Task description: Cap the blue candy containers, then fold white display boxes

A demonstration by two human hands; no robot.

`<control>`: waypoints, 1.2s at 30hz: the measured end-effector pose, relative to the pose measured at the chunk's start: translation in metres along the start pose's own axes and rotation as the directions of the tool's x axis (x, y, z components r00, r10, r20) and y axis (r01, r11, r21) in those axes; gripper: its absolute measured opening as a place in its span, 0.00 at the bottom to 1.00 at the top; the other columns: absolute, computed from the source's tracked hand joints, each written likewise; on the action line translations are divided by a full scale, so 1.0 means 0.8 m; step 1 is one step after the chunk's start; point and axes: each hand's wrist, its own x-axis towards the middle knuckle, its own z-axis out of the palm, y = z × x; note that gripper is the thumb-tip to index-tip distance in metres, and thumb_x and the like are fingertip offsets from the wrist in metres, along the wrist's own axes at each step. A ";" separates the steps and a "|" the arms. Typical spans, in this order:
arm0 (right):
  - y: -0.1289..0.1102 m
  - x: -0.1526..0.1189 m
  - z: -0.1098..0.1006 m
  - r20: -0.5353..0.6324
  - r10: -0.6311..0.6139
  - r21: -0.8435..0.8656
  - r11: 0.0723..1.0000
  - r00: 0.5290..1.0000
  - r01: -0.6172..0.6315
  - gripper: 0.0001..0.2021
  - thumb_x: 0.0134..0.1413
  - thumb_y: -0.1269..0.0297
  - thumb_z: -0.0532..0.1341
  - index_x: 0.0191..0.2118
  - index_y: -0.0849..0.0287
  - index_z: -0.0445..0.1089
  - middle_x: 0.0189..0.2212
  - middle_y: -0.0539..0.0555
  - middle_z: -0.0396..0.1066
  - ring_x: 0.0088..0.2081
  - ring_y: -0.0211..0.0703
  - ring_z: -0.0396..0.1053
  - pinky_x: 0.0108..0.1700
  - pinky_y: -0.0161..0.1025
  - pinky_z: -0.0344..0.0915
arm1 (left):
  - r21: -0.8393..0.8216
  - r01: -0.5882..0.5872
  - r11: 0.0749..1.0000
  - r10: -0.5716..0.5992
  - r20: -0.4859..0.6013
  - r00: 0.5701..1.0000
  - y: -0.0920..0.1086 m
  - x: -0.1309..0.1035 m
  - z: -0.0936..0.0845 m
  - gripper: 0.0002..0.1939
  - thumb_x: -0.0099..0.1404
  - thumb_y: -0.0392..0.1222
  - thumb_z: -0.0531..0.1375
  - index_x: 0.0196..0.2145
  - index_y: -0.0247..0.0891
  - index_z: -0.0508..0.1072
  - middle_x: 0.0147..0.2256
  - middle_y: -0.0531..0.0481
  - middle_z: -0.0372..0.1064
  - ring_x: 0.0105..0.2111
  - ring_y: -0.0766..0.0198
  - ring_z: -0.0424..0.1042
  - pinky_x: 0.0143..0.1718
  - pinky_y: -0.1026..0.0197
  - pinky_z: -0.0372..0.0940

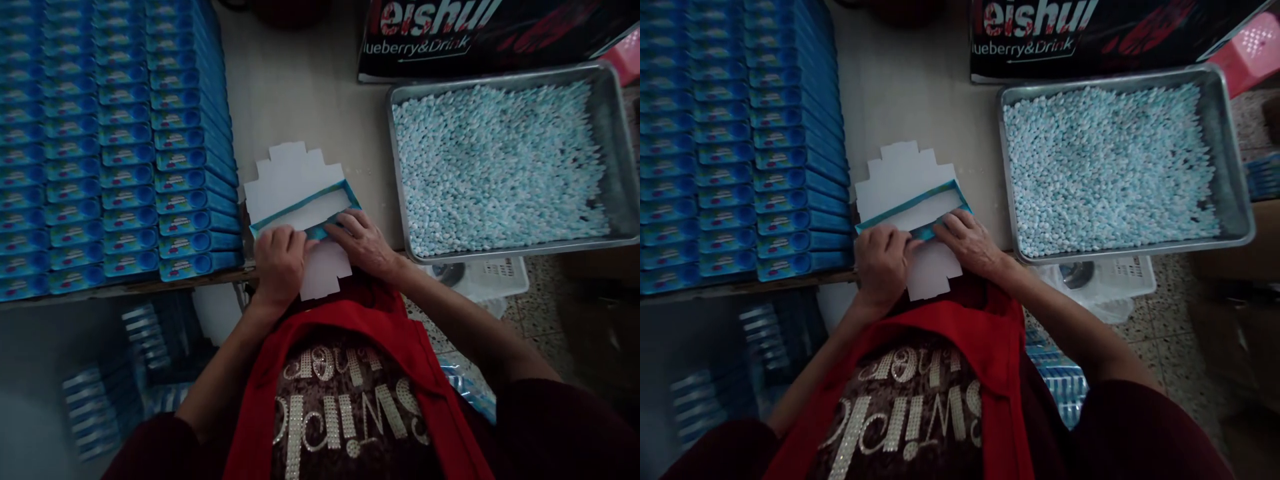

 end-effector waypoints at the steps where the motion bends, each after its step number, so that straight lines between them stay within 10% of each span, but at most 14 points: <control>1: -0.001 0.000 0.002 0.008 0.009 -0.028 1.000 1.000 -0.009 0.16 0.76 0.66 0.52 0.60 0.56 0.73 0.54 0.62 0.71 0.59 0.56 0.61 0.61 0.52 0.63 | 0.018 -0.029 0.999 0.029 -0.003 1.000 0.005 -0.011 0.000 0.17 0.80 0.53 0.53 0.47 0.38 0.75 0.45 0.36 0.76 0.46 0.46 0.71 0.48 0.47 0.63; 8: -0.012 0.027 -0.007 0.128 0.053 -0.152 0.988 0.990 -0.033 0.17 0.77 0.50 0.53 0.47 0.55 0.72 0.44 0.58 0.73 0.46 0.54 0.63 0.47 0.50 0.58 | 0.092 0.090 0.992 -0.108 0.210 0.972 0.017 -0.013 -0.001 0.19 0.79 0.55 0.50 0.40 0.42 0.74 0.41 0.36 0.74 0.43 0.40 0.72 0.40 0.42 0.64; 12: -0.024 0.042 -0.020 0.212 0.105 -0.178 0.982 0.972 -0.067 0.19 0.76 0.47 0.54 0.48 0.58 0.73 0.43 0.58 0.76 0.45 0.53 0.68 0.44 0.48 0.62 | 0.037 -0.020 0.999 0.011 0.226 0.974 -0.005 0.002 -0.008 0.19 0.78 0.55 0.50 0.31 0.48 0.70 0.34 0.43 0.74 0.40 0.43 0.76 0.37 0.44 0.66; 15: -0.027 0.045 -0.041 0.257 0.082 -0.169 0.985 0.963 -0.039 0.17 0.77 0.51 0.53 0.49 0.56 0.74 0.42 0.57 0.78 0.44 0.51 0.72 0.41 0.47 0.64 | 0.015 -0.076 0.997 0.073 0.165 0.984 -0.023 -0.002 -0.017 0.18 0.77 0.55 0.53 0.30 0.49 0.69 0.30 0.45 0.73 0.37 0.43 0.77 0.34 0.45 0.67; 18: -0.004 0.045 -0.095 0.271 -0.086 -0.138 0.982 0.959 0.127 0.11 0.77 0.61 0.55 0.49 0.50 0.75 0.42 0.52 0.78 0.44 0.47 0.72 0.46 0.45 0.65 | -0.063 -0.118 0.991 0.109 -0.139 0.984 -0.036 0.008 -0.026 0.15 0.74 0.61 0.59 0.39 0.49 0.72 0.38 0.44 0.77 0.43 0.44 0.77 0.42 0.43 0.71; 20: 0.032 0.055 -0.154 0.166 -0.100 -0.250 0.958 0.981 0.140 0.13 0.77 0.64 0.54 0.51 0.51 0.77 0.41 0.54 0.78 0.45 0.49 0.72 0.49 0.47 0.64 | -0.114 -0.071 0.991 0.017 -0.421 0.907 -0.041 0.037 -0.027 0.23 0.68 0.67 0.65 0.48 0.47 0.72 0.47 0.39 0.76 0.51 0.41 0.75 0.54 0.39 0.70; 22: 0.090 0.080 -0.224 -0.084 0.124 -0.434 0.889 0.989 -0.148 0.18 0.77 0.66 0.50 0.53 0.56 0.78 0.42 0.59 0.78 0.46 0.53 0.72 0.48 0.50 0.65 | -0.167 0.048 0.985 -0.131 -0.529 0.839 -0.044 0.086 -0.021 0.30 0.67 0.67 0.67 0.54 0.44 0.70 0.53 0.35 0.74 0.58 0.40 0.71 0.61 0.36 0.65; 25: 0.209 0.137 -0.322 -0.431 0.375 -0.475 0.680 0.821 -0.559 0.20 0.76 0.64 0.51 0.57 0.65 0.77 0.54 0.69 0.76 0.58 0.64 0.70 0.57 0.62 0.63 | -0.176 0.098 0.980 -0.125 -0.155 0.980 -0.047 0.171 -0.003 0.32 0.68 0.59 0.69 0.62 0.38 0.69 0.57 0.34 0.73 0.60 0.42 0.70 0.62 0.42 0.65; 28: 0.337 0.182 -0.373 -0.439 0.443 -0.383 0.695 0.782 -0.609 0.26 0.77 0.58 0.50 0.65 0.73 0.70 0.59 0.77 0.71 0.58 0.58 0.67 0.58 0.58 0.58 | -0.048 0.218 0.975 -0.206 0.176 0.962 -0.051 0.227 0.008 0.42 0.62 0.60 0.73 0.65 0.37 0.69 0.61 0.31 0.69 0.62 0.35 0.67 0.60 0.40 0.66; 32: 0.412 0.198 -0.345 -0.559 0.237 -0.323 0.820 0.795 -0.472 0.28 0.76 0.50 0.53 0.63 0.70 0.72 0.58 0.77 0.70 0.58 0.53 0.59 0.57 0.55 0.56 | 0.024 0.250 0.968 -0.241 0.373 0.896 -0.060 0.234 0.007 0.35 0.62 0.58 0.73 0.62 0.41 0.74 0.61 0.33 0.69 0.61 0.33 0.66 0.58 0.39 0.66; 36: 0.318 0.179 -0.254 -0.488 0.226 -0.281 0.874 0.843 -0.397 0.23 0.70 0.51 0.63 0.61 0.61 0.77 0.59 0.70 0.70 0.61 0.56 0.59 0.60 0.58 0.57 | -0.044 0.251 0.967 -0.224 0.318 0.921 -0.068 0.215 0.007 0.36 0.59 0.54 0.76 0.62 0.40 0.74 0.60 0.36 0.68 0.61 0.40 0.66 0.61 0.45 0.65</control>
